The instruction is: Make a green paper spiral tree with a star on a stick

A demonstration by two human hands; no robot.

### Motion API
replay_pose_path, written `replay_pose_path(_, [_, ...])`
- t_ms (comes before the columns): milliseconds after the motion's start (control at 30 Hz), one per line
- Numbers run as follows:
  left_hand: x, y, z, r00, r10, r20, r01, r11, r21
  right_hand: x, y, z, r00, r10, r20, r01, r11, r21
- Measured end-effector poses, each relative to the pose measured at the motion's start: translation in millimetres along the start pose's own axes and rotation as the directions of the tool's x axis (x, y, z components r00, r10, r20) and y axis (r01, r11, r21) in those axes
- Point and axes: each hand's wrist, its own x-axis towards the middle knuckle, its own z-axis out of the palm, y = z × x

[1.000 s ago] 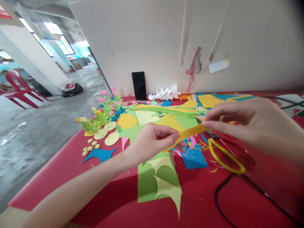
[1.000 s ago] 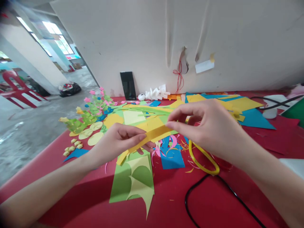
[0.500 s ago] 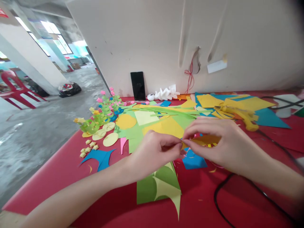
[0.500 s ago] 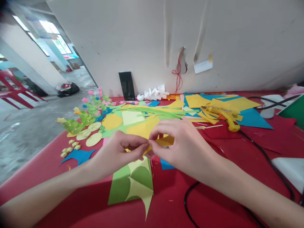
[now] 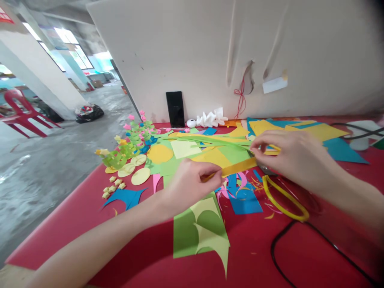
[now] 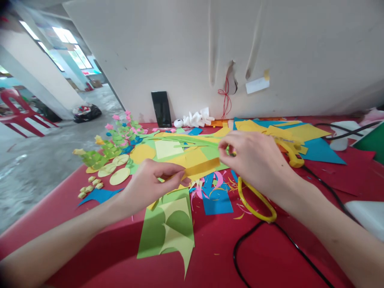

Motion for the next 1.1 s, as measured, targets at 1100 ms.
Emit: replay_pose_path(1100, [14, -18, -1.2, 0.943, -0.047, 0.329, 0.163, 0.929, -0.333, -3, -32, 9, 0.930, 0.192, 0.314, -0.356, 0.690, 0.631])
